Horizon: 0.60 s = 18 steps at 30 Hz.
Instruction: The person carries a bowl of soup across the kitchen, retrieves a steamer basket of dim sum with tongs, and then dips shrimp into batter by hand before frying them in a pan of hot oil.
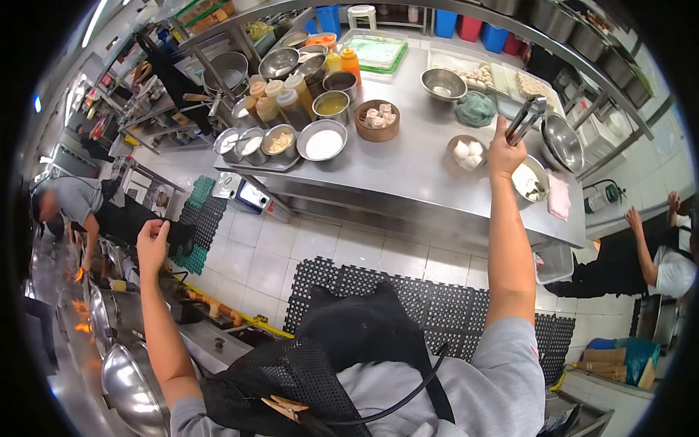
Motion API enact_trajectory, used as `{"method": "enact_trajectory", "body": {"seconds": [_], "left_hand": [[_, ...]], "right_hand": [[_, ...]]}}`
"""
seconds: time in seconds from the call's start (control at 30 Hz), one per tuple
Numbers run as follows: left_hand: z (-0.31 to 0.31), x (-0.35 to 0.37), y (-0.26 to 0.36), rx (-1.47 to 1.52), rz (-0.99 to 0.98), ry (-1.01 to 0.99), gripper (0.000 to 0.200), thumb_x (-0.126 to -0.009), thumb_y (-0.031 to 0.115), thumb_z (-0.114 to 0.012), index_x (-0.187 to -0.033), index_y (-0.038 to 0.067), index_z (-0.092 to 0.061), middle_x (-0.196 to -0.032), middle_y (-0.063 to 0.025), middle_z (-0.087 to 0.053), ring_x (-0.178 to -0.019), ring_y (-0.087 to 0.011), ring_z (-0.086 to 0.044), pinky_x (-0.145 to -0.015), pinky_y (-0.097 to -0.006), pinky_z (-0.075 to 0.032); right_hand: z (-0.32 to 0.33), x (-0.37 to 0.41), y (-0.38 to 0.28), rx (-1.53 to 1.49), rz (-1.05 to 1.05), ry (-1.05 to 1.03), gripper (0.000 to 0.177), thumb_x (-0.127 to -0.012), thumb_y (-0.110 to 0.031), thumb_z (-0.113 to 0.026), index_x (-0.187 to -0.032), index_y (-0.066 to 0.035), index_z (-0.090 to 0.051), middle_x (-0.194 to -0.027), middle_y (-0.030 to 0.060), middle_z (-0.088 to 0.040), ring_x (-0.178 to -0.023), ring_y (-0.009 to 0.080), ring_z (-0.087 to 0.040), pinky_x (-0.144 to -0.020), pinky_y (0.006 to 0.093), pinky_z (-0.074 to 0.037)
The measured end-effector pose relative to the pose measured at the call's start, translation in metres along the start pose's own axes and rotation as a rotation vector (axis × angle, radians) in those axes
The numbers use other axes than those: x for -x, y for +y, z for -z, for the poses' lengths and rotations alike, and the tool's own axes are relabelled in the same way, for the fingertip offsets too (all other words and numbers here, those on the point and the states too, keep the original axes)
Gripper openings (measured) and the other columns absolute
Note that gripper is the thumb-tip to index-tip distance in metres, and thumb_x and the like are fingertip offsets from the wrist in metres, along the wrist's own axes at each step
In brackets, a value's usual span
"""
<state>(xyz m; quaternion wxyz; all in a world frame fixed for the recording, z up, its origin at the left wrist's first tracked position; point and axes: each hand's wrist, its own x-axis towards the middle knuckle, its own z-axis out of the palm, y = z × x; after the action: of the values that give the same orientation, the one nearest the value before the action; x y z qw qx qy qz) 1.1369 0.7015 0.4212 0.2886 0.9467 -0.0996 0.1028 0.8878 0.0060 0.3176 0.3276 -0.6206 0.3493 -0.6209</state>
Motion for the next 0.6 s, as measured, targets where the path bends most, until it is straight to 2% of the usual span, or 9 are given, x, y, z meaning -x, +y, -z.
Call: {"method": "enact_trajectory", "body": {"seconds": [0.03,0.1,0.2,0.3,0.37,0.57,0.6], "left_hand": [[0.008,0.007,0.000,-0.042,-0.065,0.044,0.028,-0.087,0.026,-0.070,-0.095,0.000,-0.065,-0.075,-0.0051,-0.064,-0.065,-0.0101,-0.054,-0.062,-0.0265,-0.044],[0.026,0.014,-0.022,-0.098,-0.048,0.068,0.027,-0.087,0.025,-0.069,-0.095,0.000,-0.065,-0.075,-0.0042,-0.063,-0.066,-0.0101,-0.054,-0.063,-0.0262,-0.044],[0.055,0.030,-0.058,-0.067,0.027,0.124,0.030,-0.088,0.027,-0.069,-0.095,-0.002,-0.065,-0.076,-0.0052,-0.064,-0.069,-0.0108,-0.055,-0.066,-0.0261,-0.046],[0.082,0.047,-0.083,-0.057,0.135,0.194,0.032,-0.090,0.028,-0.067,-0.097,-0.003,-0.065,-0.078,-0.0050,-0.064,-0.071,-0.0095,-0.055,-0.068,-0.0253,-0.045],[0.098,0.061,-0.097,-0.050,0.172,0.219,0.032,-0.090,0.028,-0.067,-0.097,-0.003,-0.066,-0.078,-0.0046,-0.064,-0.071,-0.0093,-0.055,-0.067,-0.0250,-0.045],[0.146,0.113,-0.140,-0.098,0.343,0.314,0.033,-0.091,0.030,-0.067,-0.097,-0.003,-0.066,-0.081,-0.0040,-0.065,-0.074,-0.0091,-0.055,-0.068,-0.0241,-0.045],[0.154,0.122,-0.143,-0.105,0.376,0.345,0.034,-0.091,0.031,-0.067,-0.097,-0.003,-0.066,-0.081,-0.0042,-0.065,-0.074,-0.0093,-0.055,-0.069,-0.0241,-0.044]], "right_hand": [[-0.005,0.000,-0.003,0.026,0.039,0.011,0.043,-0.089,-0.034,-0.070,-0.062,-0.001,-0.060,-0.053,0.0017,-0.054,-0.054,0.0093,-0.051,-0.055,0.0288,-0.043],[-0.010,-0.011,-0.014,-0.062,0.056,-0.042,0.038,-0.091,-0.037,-0.066,-0.085,0.000,-0.068,-0.068,0.0058,-0.066,-0.065,0.0107,-0.060,-0.061,0.0279,-0.047],[-0.032,-0.013,-0.069,-0.339,0.103,-0.196,0.038,-0.097,-0.034,-0.058,-0.105,0.003,-0.063,-0.081,0.0079,-0.069,-0.072,0.0133,-0.064,-0.067,0.0270,-0.050],[-0.082,-0.005,-0.073,-0.587,0.117,-0.324,0.039,-0.098,-0.035,-0.055,-0.101,0.004,-0.058,-0.080,0.0098,-0.068,-0.073,0.0151,-0.064,-0.068,0.0266,-0.050],[-0.116,0.006,-0.063,-0.650,0.048,-0.330,0.037,-0.099,-0.034,-0.054,-0.098,0.004,-0.056,-0.079,0.0110,-0.067,-0.071,0.0159,-0.064,-0.067,0.0270,-0.051],[-0.168,0.020,-0.052,-0.699,0.022,-0.384,0.040,-0.099,-0.036,-0.052,-0.097,0.004,-0.055,-0.077,0.0129,-0.067,-0.070,0.0192,-0.066,-0.066,0.0283,-0.052],[-0.172,0.021,-0.051,-0.672,0.036,-0.419,0.042,-0.099,-0.037,-0.052,-0.098,0.005,-0.054,-0.079,0.0141,-0.067,-0.071,0.0208,-0.066,-0.069,0.0306,-0.054]]}}
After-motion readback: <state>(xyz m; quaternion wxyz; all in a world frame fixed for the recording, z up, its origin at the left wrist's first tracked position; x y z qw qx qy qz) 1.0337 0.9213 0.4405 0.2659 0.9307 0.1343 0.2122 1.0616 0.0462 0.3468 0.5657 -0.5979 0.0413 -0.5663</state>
